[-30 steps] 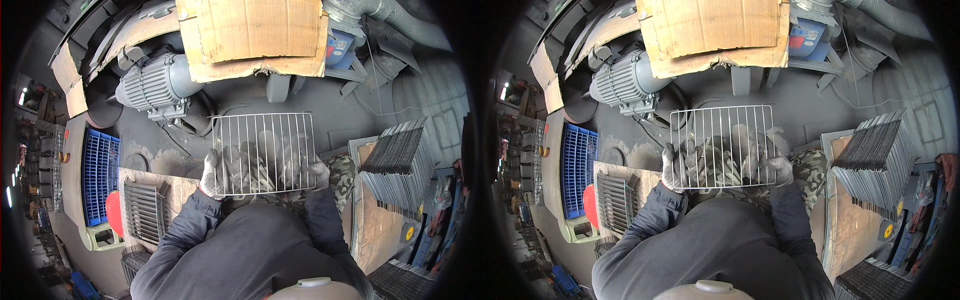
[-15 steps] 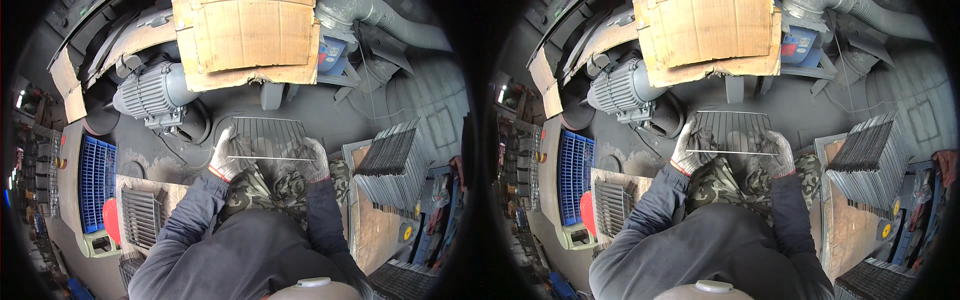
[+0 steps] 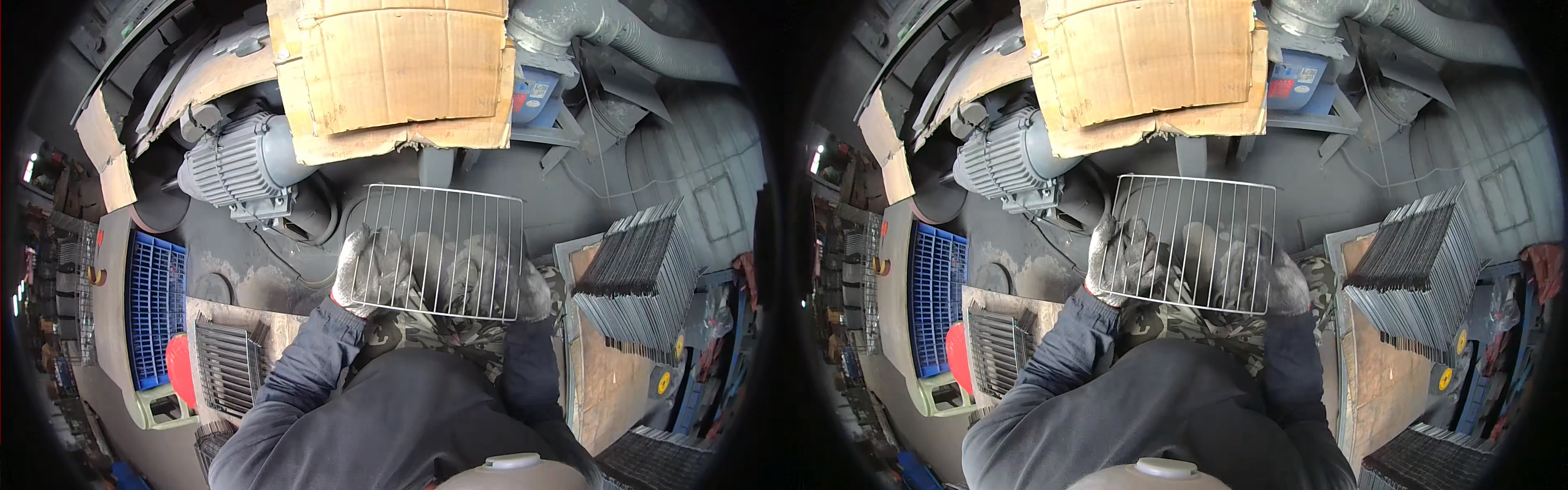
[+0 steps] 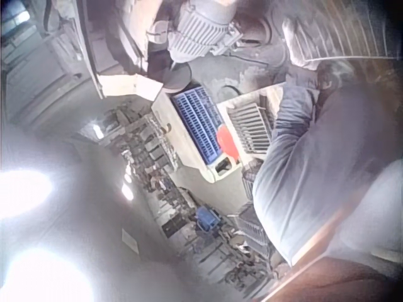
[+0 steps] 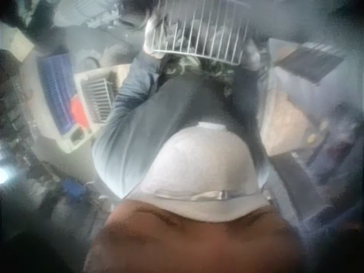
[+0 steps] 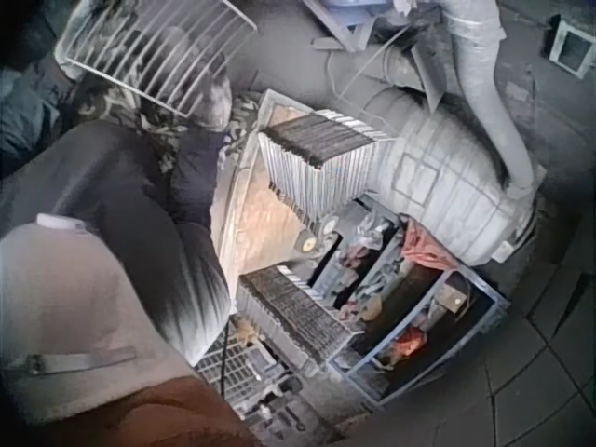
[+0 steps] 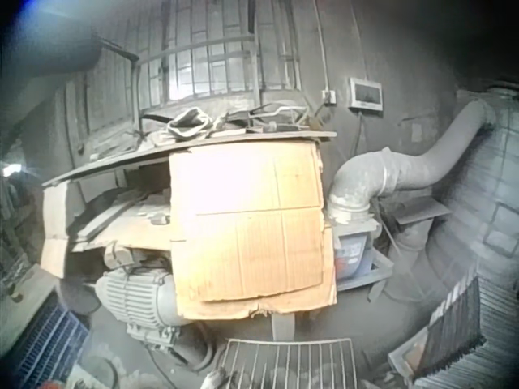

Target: Picking up metal grates from a bin, inspecting them, and stacking them onto a pile.

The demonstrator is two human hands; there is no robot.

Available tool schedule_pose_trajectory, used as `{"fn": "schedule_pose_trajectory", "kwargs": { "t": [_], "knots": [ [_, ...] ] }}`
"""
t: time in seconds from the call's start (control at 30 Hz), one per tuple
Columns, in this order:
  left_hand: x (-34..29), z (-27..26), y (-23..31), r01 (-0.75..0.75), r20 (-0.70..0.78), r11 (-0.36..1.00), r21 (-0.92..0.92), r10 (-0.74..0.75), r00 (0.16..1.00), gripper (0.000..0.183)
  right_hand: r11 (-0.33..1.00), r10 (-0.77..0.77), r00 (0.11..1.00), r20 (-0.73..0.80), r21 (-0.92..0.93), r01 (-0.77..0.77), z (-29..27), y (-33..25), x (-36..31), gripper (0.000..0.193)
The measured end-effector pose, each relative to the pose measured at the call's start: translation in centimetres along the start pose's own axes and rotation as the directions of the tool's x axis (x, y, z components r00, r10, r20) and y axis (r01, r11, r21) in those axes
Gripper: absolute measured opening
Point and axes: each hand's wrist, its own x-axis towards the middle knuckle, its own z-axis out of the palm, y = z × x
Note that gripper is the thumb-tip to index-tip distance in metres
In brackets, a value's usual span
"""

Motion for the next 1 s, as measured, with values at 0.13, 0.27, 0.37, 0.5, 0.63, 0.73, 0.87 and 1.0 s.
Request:
{"fn": "schedule_pose_trajectory", "kwargs": {
  "t": [0.13, 0.27, 0.37, 0.5, 0.63, 0.73, 0.87, 1.0],
  "knots": [
    [-0.7, 0.5, -0.6, -0.016, -0.134, 1.0, 0.008, 0.017, 0.991, 0.039, 0.928, 0.106, 0.982, -0.154, 0.371, -0.042, -2.1, 1.8, -1.1, 0.063],
    [-2.3, 0.2, -1.5, -0.096, 0.083, 0.986, 0.138, 0.086, 0.993, 0.04, 0.97, 0.176, 0.977, -0.124, -0.147, -0.194, 2.9, -1.0, -0.7, 0.06],
    [-2.6, 0.9, -1.4, 0.014, -0.046, 0.985, 0.172, -0.006, 0.999, 0.034, 0.96, 0.079, 0.984, -0.157, -0.256, -0.117, 3.1, -1.1, -1.3, 0.053],
    [-1.6, -0.3, -1.4, 0.064, -0.128, 0.957, 0.283, -0.028, 0.991, 0.039, 0.995, -0.065, 0.958, -0.28, -0.093, 0.041, 4.1, -1.8, -3.2, 0.043],
    [-0.2, -0.6, -1.6, -0.201, -0.13, 0.959, 0.2, 0.23, 0.965, 0.052, 0.852, -0.486, 0.854, -0.186, -0.319, 0.415, 6.9, -6.9, -5.6, 0.023],
    [0.3, 0.6, -0.7, -0.078, 0.009, 0.963, 0.258, 0.078, 0.997, 0.054, 0.145, -0.931, 0.346, 0.12, -0.747, 0.648, 7.5, -13.5, -10.1, 0.017],
    [0.7, -2.2, -2.8, -0.002, -0.198, 0.958, 0.288, 0.062, 0.978, 0.045, -0.413, -0.882, -0.327, 0.341, -0.892, 0.182, 9.8, -21.2, -14.1, 0.025],
    [0.7, -0.1, -6.4, 0.172, -0.268, 0.932, 0.321, -0.084, 0.96, 0.039, -0.598, -0.793, 0.087, 0.602, -0.745, -0.296, 5.3, -26.1, -16.8, 0.045]
  ]
}}
